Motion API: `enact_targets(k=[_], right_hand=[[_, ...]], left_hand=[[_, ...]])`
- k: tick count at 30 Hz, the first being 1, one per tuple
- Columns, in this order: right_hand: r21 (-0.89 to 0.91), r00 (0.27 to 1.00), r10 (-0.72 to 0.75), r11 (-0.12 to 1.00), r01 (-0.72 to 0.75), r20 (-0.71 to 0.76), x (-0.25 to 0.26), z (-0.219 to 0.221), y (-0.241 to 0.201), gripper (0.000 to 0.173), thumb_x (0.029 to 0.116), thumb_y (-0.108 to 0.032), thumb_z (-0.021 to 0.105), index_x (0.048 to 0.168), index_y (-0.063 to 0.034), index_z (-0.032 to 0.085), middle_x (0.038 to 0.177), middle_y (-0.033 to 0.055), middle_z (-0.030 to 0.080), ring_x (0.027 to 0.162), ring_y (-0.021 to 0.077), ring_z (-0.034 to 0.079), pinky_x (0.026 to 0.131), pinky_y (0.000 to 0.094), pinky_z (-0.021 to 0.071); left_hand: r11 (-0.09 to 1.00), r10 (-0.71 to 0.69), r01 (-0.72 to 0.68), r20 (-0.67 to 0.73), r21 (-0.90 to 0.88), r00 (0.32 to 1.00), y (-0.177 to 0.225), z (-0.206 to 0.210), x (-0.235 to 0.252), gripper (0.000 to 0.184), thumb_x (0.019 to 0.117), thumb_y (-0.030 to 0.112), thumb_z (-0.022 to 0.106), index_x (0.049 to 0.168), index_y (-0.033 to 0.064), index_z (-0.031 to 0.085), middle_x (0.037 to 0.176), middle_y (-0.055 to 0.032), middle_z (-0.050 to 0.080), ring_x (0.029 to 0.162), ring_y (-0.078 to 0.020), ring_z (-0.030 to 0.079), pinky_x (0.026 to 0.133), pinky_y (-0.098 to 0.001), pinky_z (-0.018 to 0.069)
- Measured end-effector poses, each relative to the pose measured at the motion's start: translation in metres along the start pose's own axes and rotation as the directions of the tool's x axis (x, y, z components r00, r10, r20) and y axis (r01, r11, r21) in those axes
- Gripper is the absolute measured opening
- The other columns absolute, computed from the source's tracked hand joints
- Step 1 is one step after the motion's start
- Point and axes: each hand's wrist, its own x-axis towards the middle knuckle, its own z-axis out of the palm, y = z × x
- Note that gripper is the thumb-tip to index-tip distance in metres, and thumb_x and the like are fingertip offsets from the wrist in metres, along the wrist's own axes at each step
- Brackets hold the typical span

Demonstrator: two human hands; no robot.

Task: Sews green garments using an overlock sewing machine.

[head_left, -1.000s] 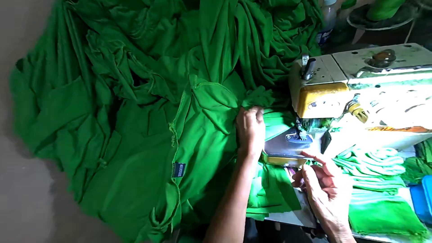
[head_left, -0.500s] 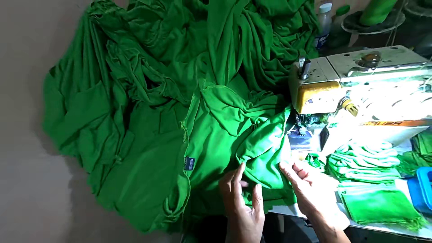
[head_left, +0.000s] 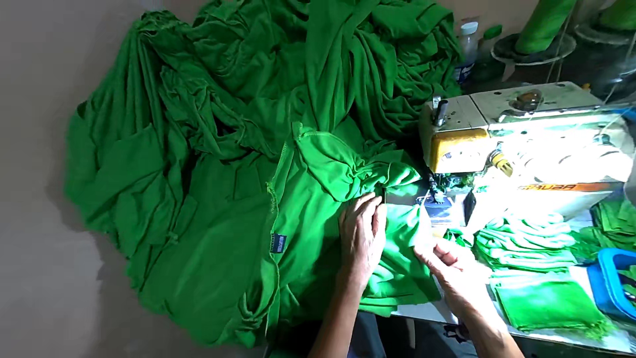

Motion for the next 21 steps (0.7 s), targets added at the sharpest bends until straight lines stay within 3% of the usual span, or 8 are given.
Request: enact_targets(k=[3,7,12,14,16,19,21], right_hand=[[-0.072,1.0,-0.03,0.997,0.03,0.004,0.007,-0.004,-0.004,0.009,0.0977,-0.013,0.06,0.093,-0.0121,0.067,0.076,-0.0131,0.066,0.068,-0.0067,0.061,0.062,0.0119,0.0504],[0.002,0.993,-0.085,0.996,0.085,-0.081,0.009,0.0,-0.008,0.014,0.0994,-0.009,0.057,0.088,-0.0133,0.065,0.07,-0.0125,0.064,0.06,-0.0053,0.059,0.057,0.0122,0.0496],[0.265,0.985,0.116,0.961,-0.079,-0.127,0.007,0.01,-0.015,0.025,0.093,0.005,0.055,0.079,-0.0133,0.064,0.063,-0.0097,0.062,0.053,-0.0036,0.055,0.051,0.0119,0.0464],[0.396,0.962,0.251,0.898,-0.191,-0.104,0.007,0.012,-0.022,0.03,0.0969,0.004,0.046,0.078,-0.0122,0.063,0.059,-0.007,0.061,0.049,-0.002,0.053,0.049,0.0129,0.0463],[0.477,0.937,0.343,0.835,-0.273,-0.063,0.007,0.011,-0.024,0.033,0.1018,0.0,0.041,0.082,-0.0112,0.064,0.061,-0.0038,0.066,0.05,-0.0001,0.061,0.051,0.0138,0.0518],[0.416,0.929,0.354,0.865,-0.281,-0.109,0.007,0.014,-0.028,0.033,0.1018,0.003,0.04,0.081,-0.0114,0.061,0.06,-0.0063,0.065,0.05,-0.0013,0.059,0.05,0.0127,0.0492],[0.35,0.952,0.271,0.913,-0.208,-0.139,0.006,0.016,-0.025,0.034,0.0992,0.005,0.043,0.076,-0.0125,0.061,0.06,-0.0083,0.062,0.051,-0.0024,0.056,0.051,0.0125,0.0473]], left_hand=[[0.995,0.095,-0.094,-0.156,0.014,0.983,-0.001,-0.004,-0.013,0.019,0.0929,0.005,0.064,0.107,-0.0024,0.076,0.112,-0.0179,0.073,0.107,-0.0306,0.07,0.095,-0.0428,0.0551],[0.984,0.178,-0.176,-0.22,0.029,0.959,0.02,-0.005,-0.023,0.016,0.0906,0.005,0.064,0.095,0.003,0.079,0.099,-0.0121,0.075,0.093,-0.0219,0.07,0.084,-0.0342,0.0556],[0.954,0.259,-0.28,-0.179,-0.103,0.949,0.039,0.009,-0.035,0.014,0.0877,0.009,0.069,0.093,0.0011,0.078,0.094,-0.0114,0.074,0.092,-0.0165,0.07,0.085,-0.0239,0.0551],[0.95,0.255,-0.276,-0.147,-0.145,0.956,0.042,0.011,-0.039,0.019,0.0852,0.012,0.072,0.098,-0.0018,0.077,0.098,-0.0138,0.075,0.095,-0.0178,0.072,0.089,-0.0241,0.056],[0.956,0.245,-0.263,-0.139,-0.133,0.96,0.045,0.009,-0.04,0.019,0.0837,0.009,0.073,0.097,-0.0033,0.078,0.098,-0.0154,0.076,0.095,-0.0191,0.074,0.09,-0.0229,0.0561],[0.965,0.234,-0.246,-0.126,-0.092,0.964,0.051,0.001,-0.037,0.015,0.084,0.003,0.071,0.094,-0.0045,0.079,0.095,-0.0178,0.078,0.091,-0.0225,0.077,0.088,-0.0241,0.0573],[0.957,0.258,-0.274,-0.155,-0.092,0.954,0.046,0.004,-0.037,0.013,0.0852,0.001,0.07,0.093,-0.0022,0.079,0.091,-0.0142,0.077,0.088,-0.016,0.075,0.085,-0.0191,0.0566]])
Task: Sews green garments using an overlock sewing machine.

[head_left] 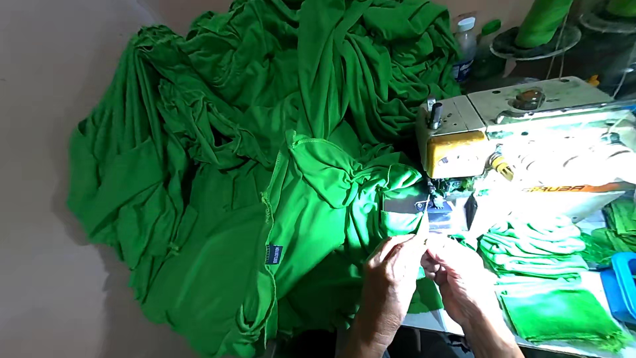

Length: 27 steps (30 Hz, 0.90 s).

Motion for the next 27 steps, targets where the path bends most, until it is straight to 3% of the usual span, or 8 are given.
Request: enact_targets(k=[4,8,12,15,18,21,24,27], right_hand=[[-0.171,0.941,-0.315,0.927,0.332,0.121,0.004,-0.012,0.013,0.025,0.0988,-0.001,0.051,0.083,-0.0138,0.067,0.071,-0.012,0.069,0.063,-0.0046,0.063,0.061,0.0125,0.053],[-0.365,0.896,-0.429,0.821,0.439,0.114,0.006,-0.022,0.014,0.018,0.0964,-0.008,0.054,0.084,-0.013,0.066,0.066,-0.0156,0.063,0.057,-0.0084,0.057,0.053,0.009,0.0469],[-0.525,0.853,-0.506,0.695,0.492,0.129,0.008,-0.028,0.013,0.016,0.0945,-0.013,0.055,0.081,-0.0113,0.064,0.064,-0.0151,0.059,0.056,-0.0109,0.056,0.052,0.0074,0.0466],[-0.634,0.778,-0.602,0.534,0.56,0.181,0.009,-0.033,0.016,0.021,0.0928,-0.017,0.055,0.079,-0.0051,0.066,0.062,-0.0099,0.056,0.056,-0.0116,0.051,0.052,0.0071,0.0418],[-0.709,0.739,-0.64,0.42,0.566,0.211,0.012,-0.037,0.021,0.025,0.0937,-0.02,0.054,0.08,-0.0035,0.068,0.062,-0.0054,0.056,0.056,-0.0088,0.049,0.053,0.0094,0.0394],[-0.71,0.75,-0.629,0.432,0.556,0.204,0.015,-0.036,0.025,0.026,0.0949,-0.018,0.053,0.082,-0.0027,0.069,0.063,-0.0041,0.057,0.057,-0.0074,0.05,0.054,0.0095,0.0409],[-0.675,0.815,-0.545,0.529,0.515,0.195,0.009,-0.038,0.021,0.025,0.0987,-0.02,0.056,0.093,-0.0029,0.074,0.074,-0.0021,0.069,0.065,-0.0041,0.063,0.061,0.0143,0.0528],[-0.694,0.806,-0.527,0.475,0.541,0.269,-0.008,-0.045,0.013,0.029,0.0994,-0.018,0.058,0.117,-0.0004,0.073,0.1,0.0074,0.077,0.086,0.0067,0.073,0.078,0.022,0.0594]], left_hand=[[0.991,-0.093,0.096,0.029,-0.09,0.995,-0.007,0.002,0.006,0.009,0.086,0.002,0.069,0.088,-0.0011,0.078,0.085,-0.0112,0.076,0.08,-0.0099,0.073,0.078,-0.0179,0.0567],[0.985,-0.159,0.162,0.041,-0.056,0.986,-0.012,-0.004,0.017,0.012,0.0902,0.004,0.065,0.087,-0.0012,0.075,0.082,-0.0095,0.073,0.076,-0.0083,0.07,0.075,-0.0189,0.0557],[0.976,-0.133,0.126,0.031,0.18,0.991,-0.005,-0.003,0.034,0.011,0.0961,0.003,0.059,0.096,-0.0013,0.069,0.076,-0.0117,0.069,0.065,-0.0195,0.068,0.061,-0.0305,0.0551],[0.918,-0.248,0.182,0.15,0.354,0.957,-0.009,0.0,0.051,0.016,0.1014,0.012,0.057,0.108,0.0011,0.067,0.071,-0.0148,0.067,0.062,-0.0325,0.067,0.057,-0.0469,0.0527],[0.861,-0.437,0.298,0.3,0.412,0.848,-0.015,-0.001,0.068,0.026,0.1068,0.018,0.052,0.119,0.002,0.067,0.091,-0.0228,0.071,0.086,-0.0426,0.069,0.08,-0.0603,0.0509],[0.91,-0.389,0.308,0.321,0.276,0.863,-0.022,-0.001,0.069,0.023,0.1041,0.015,0.057,0.112,0.0007,0.073,0.107,-0.0204,0.071,0.103,-0.0375,0.068,0.092,-0.0571,0.0504],[0.971,-0.212,0.18,0.213,0.157,0.954,-0.042,-0.001,0.056,0.016,0.0991,0.014,0.064,0.105,0.0034,0.075,0.1,-0.0141,0.07,0.093,-0.0268,0.068,0.082,-0.0434,0.0556],[0.972,-0.079,0.062,0.067,0.226,0.995,-0.032,-0.003,0.039,0.024,0.0951,0.014,0.068,0.117,0.005,0.074,0.114,-0.0171,0.067,0.103,-0.0295,0.065,0.087,-0.0466,0.052]])
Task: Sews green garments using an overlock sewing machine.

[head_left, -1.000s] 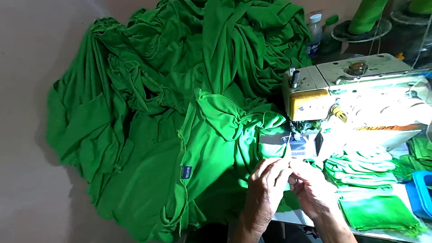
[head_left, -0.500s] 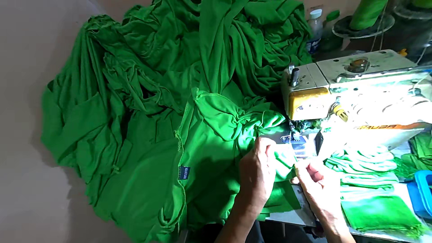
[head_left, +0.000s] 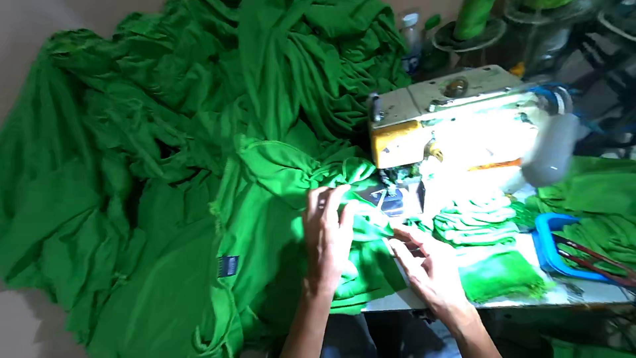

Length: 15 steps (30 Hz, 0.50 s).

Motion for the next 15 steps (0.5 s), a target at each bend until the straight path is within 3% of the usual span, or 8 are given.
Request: enact_targets(k=[2,5,6,9,12,15], right_hand=[[-0.053,0.997,-0.068,0.996,0.066,-0.022,-0.012,-0.016,-0.003,0.029,0.0986,-0.016,0.058,0.118,-0.0004,0.073,0.102,0.0091,0.076,0.09,0.0106,0.072,0.082,0.0256,0.058],[-0.054,0.993,-0.078,0.996,0.073,-0.086,-0.029,-0.053,-0.009,0.022,0.0963,-0.009,0.059,0.105,0.001,0.076,0.099,0.0087,0.077,0.092,0.0042,0.071,0.087,0.018,0.0562],[-0.064,0.992,-0.064,0.996,0.058,-0.108,-0.034,-0.067,-0.008,0.022,0.0965,-0.009,0.058,0.103,0.0014,0.076,0.097,0.0077,0.076,0.091,0.0015,0.071,0.086,0.0158,0.0561],[-0.153,0.978,-0.025,0.988,-0.007,-0.209,-0.042,-0.105,0.004,0.025,0.0991,-0.013,0.054,0.1,0.0011,0.074,0.094,0.0045,0.075,0.085,-0.0012,0.069,0.079,0.0148,0.0564],[-0.174,0.958,0.045,0.98,-0.097,-0.282,-0.048,-0.126,0.015,0.026,0.0994,-0.015,0.054,0.102,0.0021,0.073,0.094,0.0029,0.074,0.083,-0.0033,0.068,0.076,0.013,0.0565],[-0.135,0.946,0.115,0.978,-0.162,-0.302,-0.056,-0.131,0.022,0.025,0.0982,-0.015,0.056,0.103,0.0025,0.073,0.093,0.002,0.074,0.082,-0.0044,0.068,0.076,0.0118,0.0566]], left_hand=[[0.997,0.07,-0.067,-0.093,0.033,0.993,0.018,-0.002,-0.012,0.024,0.0949,0.013,0.066,0.115,0.0006,0.073,0.115,-0.0217,0.066,0.107,-0.0341,0.062,0.091,-0.0474,0.0467],[0.985,0.126,-0.132,-0.064,-0.115,0.99,0.059,0.005,-0.04,0.012,0.0875,0.008,0.069,0.089,-0.0025,0.075,0.091,-0.0161,0.07,0.09,-0.0174,0.069,0.084,-0.0219,0.0545],[0.961,0.153,-0.149,0.0,-0.232,0.988,0.072,0.012,-0.05,0.009,0.0853,0.005,0.07,0.086,-0.0021,0.076,0.086,-0.0147,0.072,0.086,-0.0146,0.07,0.082,-0.0193,0.0545],[0.884,0.236,-0.147,0.152,-0.444,0.96,0.099,0.047,-0.074,0.014,0.0905,0.01,0.07,0.094,0.0008,0.08,0.092,-0.013,0.075,0.089,-0.0193,0.072,0.085,-0.027,0.057],[0.9,0.243,-0.145,0.197,-0.411,0.95,0.113,0.078,-0.083,0.018,0.0922,0.015,0.068,0.1,0.0031,0.08,0.097,-0.0138,0.074,0.091,-0.0266,0.071,0.083,-0.0369,0.0575],[0.905,0.232,-0.152,0.163,-0.397,0.959,0.116,0.093,-0.083,0.014,0.091,0.015,0.069,0.094,0.007,0.08,0.09,-0.01,0.074,0.085,-0.0234,0.07,0.075,-0.0358,0.055]])
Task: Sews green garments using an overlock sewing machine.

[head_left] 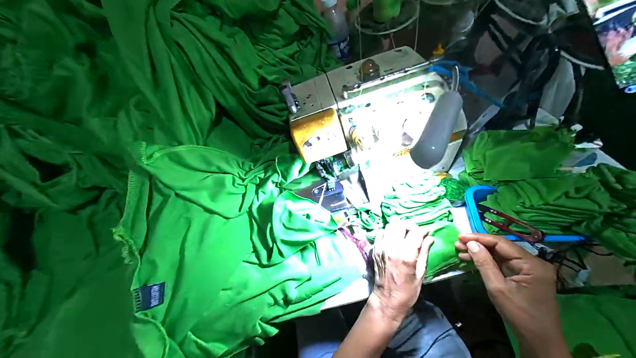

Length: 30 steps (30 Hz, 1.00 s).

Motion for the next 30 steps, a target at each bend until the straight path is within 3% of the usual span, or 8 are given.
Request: enact_targets(k=[8,14,18,21,24,26,28,30], right_hand=[[0.084,0.999,-0.018,0.996,0.021,-0.034,-0.001,0.002,0.003,0.024,0.099,-0.015,0.057,0.103,0.0023,0.072,0.093,-0.0017,0.074,0.083,-0.0063,0.068,0.076,0.0106,0.0562],[0.189,0.957,-0.247,0.958,0.217,0.152,0.024,0.012,-0.012,0.044,0.109,-0.04,0.044,0.096,-0.0104,0.073,0.098,-0.005,0.07,0.101,-0.0033,0.061,0.091,0.017,0.0497],[0.641,0.762,-0.431,0.767,0.028,0.483,0.023,0.034,-0.023,0.05,0.1078,-0.053,0.035,0.101,-0.0176,0.069,0.102,-0.011,0.068,0.105,-0.0065,0.06,0.093,0.0166,0.0491],[0.825,0.706,-0.545,0.557,-0.098,0.452,0.017,0.047,-0.032,0.038,0.1053,-0.048,0.05,0.085,-0.0179,0.062,0.091,-0.0107,0.064,0.093,-0.0069,0.059,0.084,0.0127,0.0463],[0.849,0.724,-0.442,0.273,-0.453,0.529,0.007,0.065,-0.054,0.024,0.1043,-0.034,0.055,0.098,-0.021,0.073,0.094,-0.0141,0.071,0.091,-0.0076,0.064,0.081,0.0107,0.0499],[0.676,0.605,-0.409,0.041,-0.736,0.683,-0.004,0.08,-0.064,0.026,0.1042,-0.031,0.055,0.115,-0.0177,0.075,0.107,-0.006,0.077,0.097,-0.0002,0.071,0.085,0.0172,0.0578],[0.543,0.434,-0.462,0.131,-0.829,0.774,-0.015,0.096,-0.066,0.024,0.1048,-0.033,0.055,0.122,-0.0233,0.069,0.107,-0.0075,0.075,0.093,0.0,0.071,0.08,0.0192,0.0593],[0.56,0.383,-0.455,0.364,-0.745,0.804,-0.024,0.103,-0.066,0.022,0.1039,-0.025,0.058,0.126,-0.0254,0.058,0.105,-0.0113,0.073,0.093,-0.0023,0.069,0.081,0.0191,0.0574]], left_hand=[[0.988,0.093,-0.098,-0.047,-0.115,0.995,0.005,-0.008,0.003,0.008,0.0838,0.006,0.07,0.086,0.0033,0.078,0.085,-0.0099,0.074,0.084,-0.0198,0.07,0.08,-0.0316,0.0544],[0.885,0.132,0.08,0.41,-0.46,0.902,0.026,-0.072,0.025,0.014,0.0939,0.001,0.055,0.098,-0.0064,0.065,0.079,-0.0122,0.067,0.071,-0.0129,0.063,0.068,-0.0249,0.0513],[0.81,0.108,0.109,0.33,-0.576,0.938,0.016,-0.118,0.028,0.011,0.0918,-0.001,0.06,0.096,-0.0089,0.067,0.088,-0.0104,0.07,0.084,-0.0029,0.065,0.079,-0.0169,0.0529],[0.636,-0.026,0.31,0.382,-0.706,0.924,-0.016,-0.147,0.01,0.007,0.0977,0.011,0.061,0.1,0.005,0.063,0.094,0.0107,0.068,0.087,0.0099,0.062,0.079,-0.0111,0.0525],[0.373,-0.071,0.537,0.553,-0.757,0.83,-0.036,-0.156,-0.023,0.018,0.0955,0.037,0.069,0.098,0.0192,0.07,0.087,0.0188,0.07,0.08,0.0122,0.063,0.07,-0.0091,0.0516],[0.285,-0.13,0.511,0.496,-0.811,0.859,-0.036,-0.162,-0.039,0.017,0.0967,0.043,0.064,0.097,0.0281,0.071,0.088,0.0222,0.07,0.082,0.0146,0.063,0.072,-0.0072,0.0503],[0.154,-0.268,0.406,0.358,-0.901,0.895,-0.037,-0.171,-0.048,0.025,0.1013,0.042,0.057,0.115,0.0316,0.075,0.104,0.0177,0.075,0.094,0.0084,0.068,0.083,-0.0135,0.0557],[-0.003,-0.334,0.361,0.341,-0.933,0.879,-0.043,-0.184,-0.052,0.028,0.1021,0.038,0.057,0.12,0.0279,0.075,0.107,0.0109,0.077,0.095,0.0012,0.072,0.084,-0.0193,0.0592]])
